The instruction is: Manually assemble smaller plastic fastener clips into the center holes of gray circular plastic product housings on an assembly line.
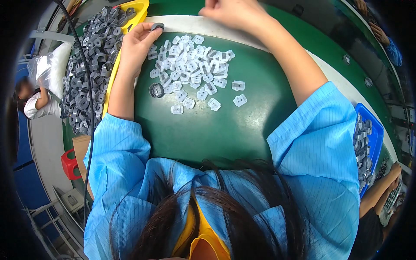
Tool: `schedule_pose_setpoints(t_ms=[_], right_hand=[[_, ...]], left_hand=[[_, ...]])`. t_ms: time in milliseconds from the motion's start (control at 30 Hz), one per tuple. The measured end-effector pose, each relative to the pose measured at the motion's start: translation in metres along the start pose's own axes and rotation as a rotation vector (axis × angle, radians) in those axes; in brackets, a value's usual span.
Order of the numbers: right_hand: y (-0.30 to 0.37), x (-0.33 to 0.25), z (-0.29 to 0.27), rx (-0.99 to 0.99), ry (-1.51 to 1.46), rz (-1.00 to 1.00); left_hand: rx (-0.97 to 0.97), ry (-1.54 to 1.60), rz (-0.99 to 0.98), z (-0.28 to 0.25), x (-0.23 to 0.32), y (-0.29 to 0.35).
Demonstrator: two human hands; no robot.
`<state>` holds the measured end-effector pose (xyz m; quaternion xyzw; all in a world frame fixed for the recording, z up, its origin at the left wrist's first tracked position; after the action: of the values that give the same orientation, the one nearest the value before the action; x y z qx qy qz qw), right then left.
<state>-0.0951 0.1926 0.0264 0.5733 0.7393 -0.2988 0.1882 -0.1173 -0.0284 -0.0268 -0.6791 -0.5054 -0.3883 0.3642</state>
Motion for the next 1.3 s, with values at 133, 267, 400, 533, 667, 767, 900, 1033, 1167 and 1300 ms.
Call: schedule_pose_setpoints(t_ms=[133,267,400,533,667,767,900,1033,1167,1300], right_hand=[[0.018,-0.026,0.032,-0.379,0.056,-0.080],[0.021,-0.041,0.028,-0.067,-0.002,-0.515],[0.014,-0.028,0.021,0.003,-0.014,-0.299],[0.021,-0.030,0.031,-0.080,0.265,-0.081],[0.017,-0.029,0.028,-0.088,0.030,-0.021],[0.010,-0.003,0.033,-0.282,-0.475,0.132],[0.000,-0.007,0.037,-0.073,-0.794,0.092],[0.007,-0.028,0.018,0.073,-0.348,-0.144],[0.007,-0.023,0.026,-0.146,-0.443,-0.007],[0.010,-0.027,0.018,0.062,-0.522,-0.088]], left_hand=[[0.033,-0.041,0.032,0.006,-0.001,0.003],[0.019,0.176,0.088,0.028,0.019,0.006],[-0.042,0.380,0.064,0.032,-0.003,-0.015],[-0.045,0.373,0.050,0.027,-0.007,-0.010],[-0.019,0.151,0.157,0.024,0.016,0.004],[0.060,0.004,0.196,0.028,0.036,0.013],[0.142,0.021,0.227,0.031,0.049,0.016],[0.210,-0.030,0.391,0.034,0.061,0.022],[0.178,-0.080,0.448,0.039,0.071,0.028],[0.156,-0.044,0.440,0.038,0.075,0.030]])
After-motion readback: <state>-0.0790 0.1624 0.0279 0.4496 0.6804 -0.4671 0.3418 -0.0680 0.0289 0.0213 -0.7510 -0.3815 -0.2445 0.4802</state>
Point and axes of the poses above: each hand's wrist, its own y-axis away from the middle knuckle, its own z-axis out of the palm, x = y × z, the point moved 8 cm from there along -y, towards the middle knuckle, and after that the axes turned 3 degrees about -y, right-handed, at the moved point
